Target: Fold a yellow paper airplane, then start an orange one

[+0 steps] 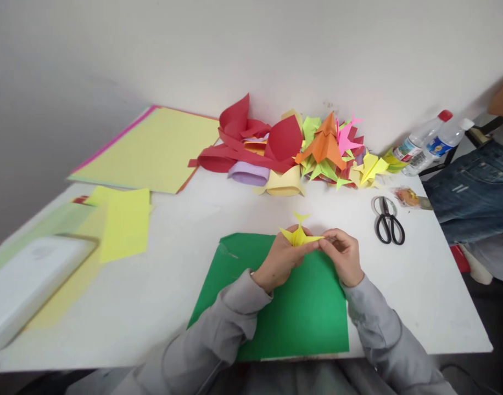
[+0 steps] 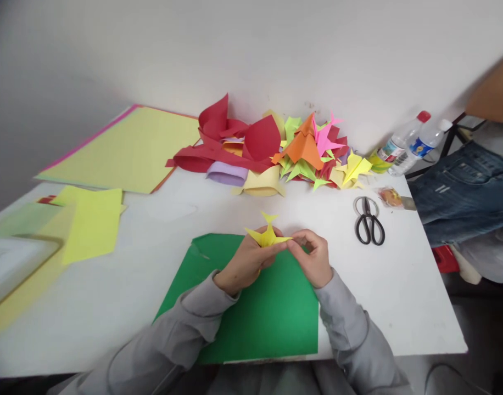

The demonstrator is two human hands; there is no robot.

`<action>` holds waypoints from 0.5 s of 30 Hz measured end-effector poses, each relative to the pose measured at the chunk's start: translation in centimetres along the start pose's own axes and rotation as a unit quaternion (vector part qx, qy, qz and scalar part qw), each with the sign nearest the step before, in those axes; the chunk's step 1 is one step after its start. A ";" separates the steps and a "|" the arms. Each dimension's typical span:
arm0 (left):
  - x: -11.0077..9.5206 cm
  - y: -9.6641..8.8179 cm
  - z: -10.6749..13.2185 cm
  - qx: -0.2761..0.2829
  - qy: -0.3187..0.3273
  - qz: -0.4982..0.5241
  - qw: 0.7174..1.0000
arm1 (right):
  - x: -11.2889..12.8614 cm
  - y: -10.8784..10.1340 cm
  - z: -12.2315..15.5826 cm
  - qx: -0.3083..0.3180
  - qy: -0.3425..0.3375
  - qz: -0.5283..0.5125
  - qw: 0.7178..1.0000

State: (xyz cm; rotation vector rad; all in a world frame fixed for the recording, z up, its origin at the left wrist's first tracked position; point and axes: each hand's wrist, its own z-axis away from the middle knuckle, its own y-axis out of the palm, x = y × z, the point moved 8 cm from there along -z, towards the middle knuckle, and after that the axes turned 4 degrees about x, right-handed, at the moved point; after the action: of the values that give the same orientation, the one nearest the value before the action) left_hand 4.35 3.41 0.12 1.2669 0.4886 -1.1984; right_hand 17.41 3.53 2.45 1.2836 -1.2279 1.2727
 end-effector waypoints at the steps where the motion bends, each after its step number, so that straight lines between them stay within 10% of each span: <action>1: -0.1 0.0 0.0 -0.001 0.003 -0.002 1.000 | -0.1 0.0 0.0 -0.003 0.004 -0.001 1.000; 15: 0.1 0.5 0.1 0.021 -0.001 0.004 1.000 | 0.1 0.0 -0.2 -0.015 0.007 -0.013 1.000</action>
State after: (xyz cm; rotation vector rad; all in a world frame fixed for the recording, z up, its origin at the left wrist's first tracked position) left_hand 4.75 3.19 0.28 1.3017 0.4591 -1.2096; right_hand 17.44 3.73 2.57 1.2629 -1.2129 1.2377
